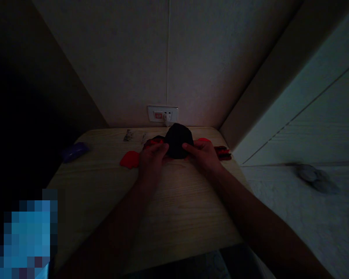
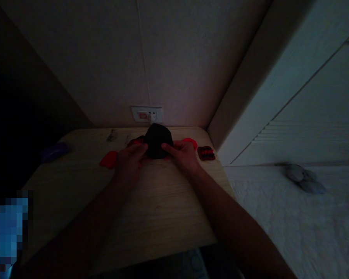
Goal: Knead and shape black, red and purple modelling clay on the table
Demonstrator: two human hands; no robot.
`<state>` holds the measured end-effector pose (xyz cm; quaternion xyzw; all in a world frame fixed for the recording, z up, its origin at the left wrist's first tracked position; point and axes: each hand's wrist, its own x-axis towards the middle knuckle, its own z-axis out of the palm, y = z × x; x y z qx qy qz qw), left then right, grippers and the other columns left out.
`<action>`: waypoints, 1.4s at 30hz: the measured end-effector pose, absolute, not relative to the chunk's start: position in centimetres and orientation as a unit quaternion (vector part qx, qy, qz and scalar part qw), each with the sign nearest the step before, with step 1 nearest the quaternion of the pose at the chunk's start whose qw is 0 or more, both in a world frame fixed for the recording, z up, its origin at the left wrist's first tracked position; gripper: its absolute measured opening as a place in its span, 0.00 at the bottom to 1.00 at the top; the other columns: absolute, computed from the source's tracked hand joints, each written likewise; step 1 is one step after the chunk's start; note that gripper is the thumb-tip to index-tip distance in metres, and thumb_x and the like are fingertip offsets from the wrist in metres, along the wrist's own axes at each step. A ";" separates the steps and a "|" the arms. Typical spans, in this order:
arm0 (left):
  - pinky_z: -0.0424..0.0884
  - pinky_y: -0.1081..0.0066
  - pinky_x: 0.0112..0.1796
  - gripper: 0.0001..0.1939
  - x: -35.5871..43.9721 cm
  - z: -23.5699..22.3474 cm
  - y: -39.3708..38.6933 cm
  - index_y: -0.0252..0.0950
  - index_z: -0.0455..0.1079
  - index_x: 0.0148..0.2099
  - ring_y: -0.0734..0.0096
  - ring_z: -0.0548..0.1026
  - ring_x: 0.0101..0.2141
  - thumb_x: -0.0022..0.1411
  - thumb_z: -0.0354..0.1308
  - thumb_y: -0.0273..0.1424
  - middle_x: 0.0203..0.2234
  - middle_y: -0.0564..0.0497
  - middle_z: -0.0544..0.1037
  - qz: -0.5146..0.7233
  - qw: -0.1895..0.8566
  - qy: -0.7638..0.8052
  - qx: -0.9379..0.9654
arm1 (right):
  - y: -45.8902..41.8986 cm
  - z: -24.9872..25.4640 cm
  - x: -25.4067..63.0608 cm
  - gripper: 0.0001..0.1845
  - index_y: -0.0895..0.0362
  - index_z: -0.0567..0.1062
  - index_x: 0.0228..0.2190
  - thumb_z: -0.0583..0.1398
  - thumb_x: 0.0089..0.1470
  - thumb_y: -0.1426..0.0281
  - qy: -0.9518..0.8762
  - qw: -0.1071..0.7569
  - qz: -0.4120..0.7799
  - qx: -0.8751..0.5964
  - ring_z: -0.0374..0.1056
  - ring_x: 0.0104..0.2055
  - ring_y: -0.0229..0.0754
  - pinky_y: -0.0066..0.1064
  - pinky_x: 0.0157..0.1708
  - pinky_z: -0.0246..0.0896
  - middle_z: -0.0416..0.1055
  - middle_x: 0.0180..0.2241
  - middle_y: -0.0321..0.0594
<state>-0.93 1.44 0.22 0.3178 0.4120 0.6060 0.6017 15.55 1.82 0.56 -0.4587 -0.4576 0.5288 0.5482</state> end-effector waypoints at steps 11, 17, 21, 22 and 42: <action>0.76 0.69 0.33 0.16 -1.3 -0.3 1.7 0.33 0.78 0.34 0.70 0.78 0.29 0.47 0.73 0.39 0.28 0.51 0.80 0.633 0.548 0.443 0.319 | 1.9 0.7 15.7 0.17 0.56 0.84 0.25 0.73 0.41 0.54 -0.434 0.557 0.532 -0.467 0.73 0.24 0.40 0.32 0.26 0.72 0.79 0.24 0.40; 0.78 0.64 0.37 0.16 -0.9 0.3 1.6 0.33 0.77 0.37 0.64 0.81 0.33 0.49 0.72 0.38 0.32 0.47 0.82 0.608 0.612 0.403 0.306 | 2.1 0.5 15.9 0.16 0.55 0.84 0.26 0.73 0.42 0.56 -0.445 0.576 0.505 -0.464 0.73 0.24 0.41 0.33 0.27 0.72 0.79 0.24 0.39; 0.80 0.61 0.39 0.20 -0.6 0.1 1.4 0.31 0.79 0.40 0.61 0.82 0.35 0.43 0.75 0.33 0.36 0.43 0.84 0.561 0.654 0.392 0.322 | 2.0 0.7 15.7 0.17 0.55 0.83 0.27 0.73 0.43 0.55 -0.473 0.560 0.514 -0.446 0.71 0.24 0.39 0.31 0.26 0.69 0.78 0.25 0.37; 0.80 0.62 0.38 0.21 -0.6 -0.1 1.4 0.32 0.79 0.40 0.62 0.82 0.34 0.43 0.76 0.32 0.36 0.44 0.84 0.563 0.648 0.394 0.329 | 1.9 0.7 15.7 0.17 0.56 0.83 0.27 0.73 0.42 0.55 -0.482 0.547 0.523 -0.441 0.70 0.23 0.38 0.30 0.25 0.67 0.78 0.25 0.37; 0.81 0.63 0.34 0.21 -0.6 -0.3 1.4 0.30 0.80 0.38 0.64 0.81 0.30 0.43 0.76 0.37 0.33 0.44 0.84 0.539 0.651 0.386 0.369 | 1.6 0.2 15.6 0.18 0.60 0.80 0.24 0.74 0.40 0.58 -0.502 0.505 0.543 -0.445 0.67 0.23 0.36 0.27 0.24 0.60 0.76 0.23 0.37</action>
